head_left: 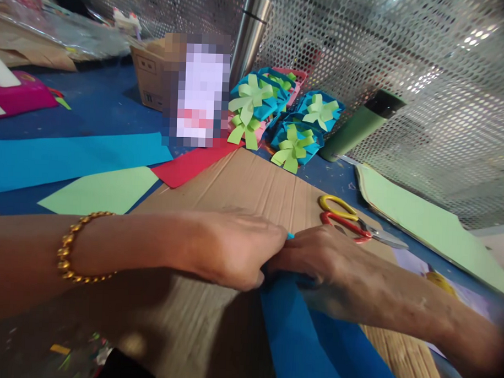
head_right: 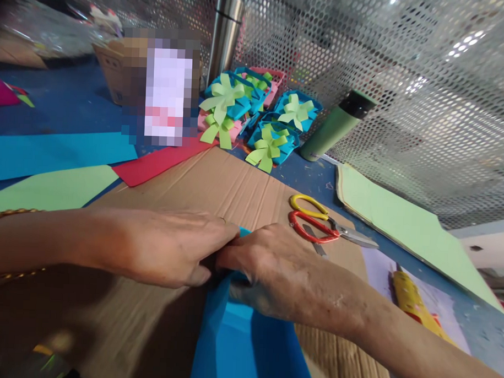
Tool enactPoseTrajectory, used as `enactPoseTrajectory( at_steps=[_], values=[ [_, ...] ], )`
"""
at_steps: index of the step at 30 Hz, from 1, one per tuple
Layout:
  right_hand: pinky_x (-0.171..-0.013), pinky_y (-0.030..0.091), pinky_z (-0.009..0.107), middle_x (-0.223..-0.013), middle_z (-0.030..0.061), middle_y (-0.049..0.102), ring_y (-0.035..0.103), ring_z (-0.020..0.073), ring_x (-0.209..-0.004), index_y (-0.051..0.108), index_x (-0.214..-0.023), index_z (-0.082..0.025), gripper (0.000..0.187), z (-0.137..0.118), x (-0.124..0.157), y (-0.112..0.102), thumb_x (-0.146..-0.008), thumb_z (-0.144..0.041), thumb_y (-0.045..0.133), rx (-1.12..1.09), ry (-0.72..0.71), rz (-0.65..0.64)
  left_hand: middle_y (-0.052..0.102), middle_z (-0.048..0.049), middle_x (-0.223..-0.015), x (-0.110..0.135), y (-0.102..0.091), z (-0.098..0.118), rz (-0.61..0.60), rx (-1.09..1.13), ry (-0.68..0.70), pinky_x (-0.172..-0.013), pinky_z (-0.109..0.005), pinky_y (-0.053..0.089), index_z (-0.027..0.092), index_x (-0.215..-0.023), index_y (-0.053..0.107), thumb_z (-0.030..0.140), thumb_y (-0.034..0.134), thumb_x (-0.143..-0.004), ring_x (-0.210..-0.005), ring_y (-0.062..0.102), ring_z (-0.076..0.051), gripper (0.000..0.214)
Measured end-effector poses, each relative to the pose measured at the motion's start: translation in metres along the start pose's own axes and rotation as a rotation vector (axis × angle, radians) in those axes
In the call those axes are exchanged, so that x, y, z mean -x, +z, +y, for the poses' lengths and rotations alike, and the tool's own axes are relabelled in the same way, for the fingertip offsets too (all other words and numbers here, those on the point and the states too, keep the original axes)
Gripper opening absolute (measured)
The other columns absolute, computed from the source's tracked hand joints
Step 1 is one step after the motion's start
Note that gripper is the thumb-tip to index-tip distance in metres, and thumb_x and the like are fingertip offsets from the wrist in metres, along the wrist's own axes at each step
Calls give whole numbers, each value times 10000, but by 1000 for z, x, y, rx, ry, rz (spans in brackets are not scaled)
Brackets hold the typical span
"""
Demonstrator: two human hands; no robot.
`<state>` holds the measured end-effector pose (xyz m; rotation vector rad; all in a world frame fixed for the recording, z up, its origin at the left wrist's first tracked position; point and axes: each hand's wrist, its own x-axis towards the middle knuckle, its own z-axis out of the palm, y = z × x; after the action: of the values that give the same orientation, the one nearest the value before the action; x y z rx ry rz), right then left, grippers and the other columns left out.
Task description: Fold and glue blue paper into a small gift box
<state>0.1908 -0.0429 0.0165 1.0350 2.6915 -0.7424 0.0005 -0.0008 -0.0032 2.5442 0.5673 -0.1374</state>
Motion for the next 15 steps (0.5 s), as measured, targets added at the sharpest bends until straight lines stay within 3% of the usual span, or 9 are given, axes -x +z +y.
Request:
enactPoseTrajectory(
  at_steps=[9, 15],
  values=[
    [-599, 349, 268, -792, -21, 682, 594, 126, -683, 705, -872, -181, 274, -10, -1, -4, -709, -22, 554, 7, 36, 26, 697, -113, -1058, 3, 2, 2, -19, 6, -9, -751, -352, 507, 173, -1082, 609, 289, 596, -793, -880, 650, -259, 311],
    [-579, 329, 266, -767, -19, 661, 559, 127, -643, 701, -895, -187, 296, -7, -2, 0, -683, -54, 542, -5, 47, 14, 696, -82, -959, 2, 1, -1, -40, -7, -4, -656, -319, 487, 186, -1012, 607, 264, 596, -772, -824, 652, -241, 254]
  ],
)
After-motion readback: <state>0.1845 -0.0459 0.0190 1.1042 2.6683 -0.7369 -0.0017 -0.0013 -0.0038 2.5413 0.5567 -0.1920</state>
